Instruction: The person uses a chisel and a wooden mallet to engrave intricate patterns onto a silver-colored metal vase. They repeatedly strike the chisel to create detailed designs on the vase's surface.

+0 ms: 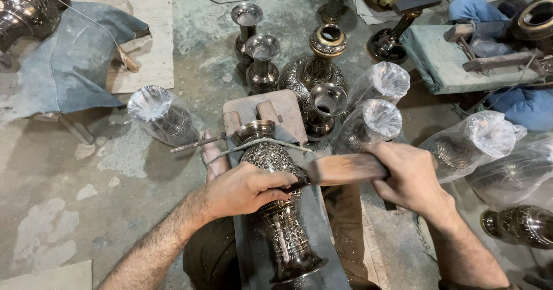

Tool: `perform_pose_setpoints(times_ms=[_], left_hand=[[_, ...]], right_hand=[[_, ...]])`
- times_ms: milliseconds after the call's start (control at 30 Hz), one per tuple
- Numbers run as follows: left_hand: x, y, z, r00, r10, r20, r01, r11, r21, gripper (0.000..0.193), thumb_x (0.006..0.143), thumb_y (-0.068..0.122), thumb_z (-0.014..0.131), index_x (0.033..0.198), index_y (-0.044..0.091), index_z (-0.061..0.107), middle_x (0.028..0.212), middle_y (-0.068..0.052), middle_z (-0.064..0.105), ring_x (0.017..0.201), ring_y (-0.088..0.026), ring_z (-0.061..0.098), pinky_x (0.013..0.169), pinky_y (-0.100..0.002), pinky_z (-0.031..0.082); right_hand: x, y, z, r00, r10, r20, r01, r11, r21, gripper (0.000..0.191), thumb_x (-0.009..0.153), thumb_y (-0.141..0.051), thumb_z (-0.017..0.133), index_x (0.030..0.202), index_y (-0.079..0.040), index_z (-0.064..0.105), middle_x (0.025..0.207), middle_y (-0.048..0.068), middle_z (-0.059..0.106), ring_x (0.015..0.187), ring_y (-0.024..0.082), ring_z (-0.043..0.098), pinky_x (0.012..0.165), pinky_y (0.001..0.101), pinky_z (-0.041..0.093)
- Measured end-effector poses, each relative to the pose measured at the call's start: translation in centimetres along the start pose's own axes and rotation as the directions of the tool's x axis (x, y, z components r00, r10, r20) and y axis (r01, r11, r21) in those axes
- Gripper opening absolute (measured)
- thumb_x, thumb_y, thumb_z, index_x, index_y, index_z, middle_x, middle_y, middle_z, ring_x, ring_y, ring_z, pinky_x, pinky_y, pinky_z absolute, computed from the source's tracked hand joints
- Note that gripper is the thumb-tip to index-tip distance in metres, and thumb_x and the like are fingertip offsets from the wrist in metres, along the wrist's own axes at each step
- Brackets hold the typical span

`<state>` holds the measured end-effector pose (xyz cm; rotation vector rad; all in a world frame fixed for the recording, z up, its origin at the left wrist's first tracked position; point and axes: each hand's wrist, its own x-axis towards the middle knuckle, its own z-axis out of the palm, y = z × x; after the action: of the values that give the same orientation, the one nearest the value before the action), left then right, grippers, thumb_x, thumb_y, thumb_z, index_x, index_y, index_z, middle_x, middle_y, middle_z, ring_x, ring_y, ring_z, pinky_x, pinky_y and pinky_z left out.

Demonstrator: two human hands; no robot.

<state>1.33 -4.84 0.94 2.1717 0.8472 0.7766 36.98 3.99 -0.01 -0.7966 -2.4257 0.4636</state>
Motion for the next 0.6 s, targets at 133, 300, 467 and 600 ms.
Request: perform_pose_setpoints(times_ms=[133,300,467,600], left_hand=[[0.1,0.0,-0.1,1.0,0.016,0.007,-0.016,1.0,-0.007,0.029,0.097,0.019,0.07,0.122,0.005,0.068,0.097,-0.009,0.08,0.083,-0.022,0.08,0.073,-0.033,0.064],[0.2,0.0,-0.1,0.998,0.066,-0.007,-0.066,0.998,-0.018,0.026,0.098,0.017,0.071,0.121,0.005,0.069,0.102,-0.01,0.08,0.087,-0.023,0.08,0.077,-0.033,0.065],[0.1,0.2,-0.2,1.0,0.009,-0.013,-0.01,1.0,-0.029,0.028,0.094,0.017,0.073,0.119,0.004,0.069,0.099,-0.011,0.079,0.086,-0.025,0.079,0.075,-0.035,0.063],[0.1,0.3,-0.3,0.998,0.047,-0.038,-0.048,0.999,-0.005,0.028,0.094,0.015,0.074,0.119,0.003,0.068,0.102,-0.012,0.079,0.088,-0.025,0.079,0.076,-0.035,0.064]], right_hand=[[-0.4,0.1,0.6,0.935,0.354,0.009,-0.349,0.918,0.189,0.033,0.083,-0.02,0.085,0.108,-0.008,0.066,0.08,0.002,0.072,0.065,0.014,0.067,0.058,0.0285,0.06],[0.3,-1.1,-0.4,0.994,-0.025,-0.105,0.038,0.992,0.121,0.038,0.074,-0.005,0.076,0.11,-0.008,0.063,0.088,0.005,0.071,0.075,0.016,0.073,0.063,0.034,0.062],[0.8,-1.9,-0.3,1.0,-0.014,-0.027,0.008,0.98,-0.197,0.049,0.068,-0.003,0.073,0.116,-0.004,0.063,0.092,0.008,0.072,0.081,0.023,0.072,0.07,0.0391,0.06],[-0.3,-0.8,0.1,1.0,0.009,-0.021,-0.013,0.981,-0.194,0.048,0.066,-0.003,0.073,0.113,-0.005,0.063,0.086,0.008,0.069,0.08,0.024,0.071,0.069,0.0408,0.06]])
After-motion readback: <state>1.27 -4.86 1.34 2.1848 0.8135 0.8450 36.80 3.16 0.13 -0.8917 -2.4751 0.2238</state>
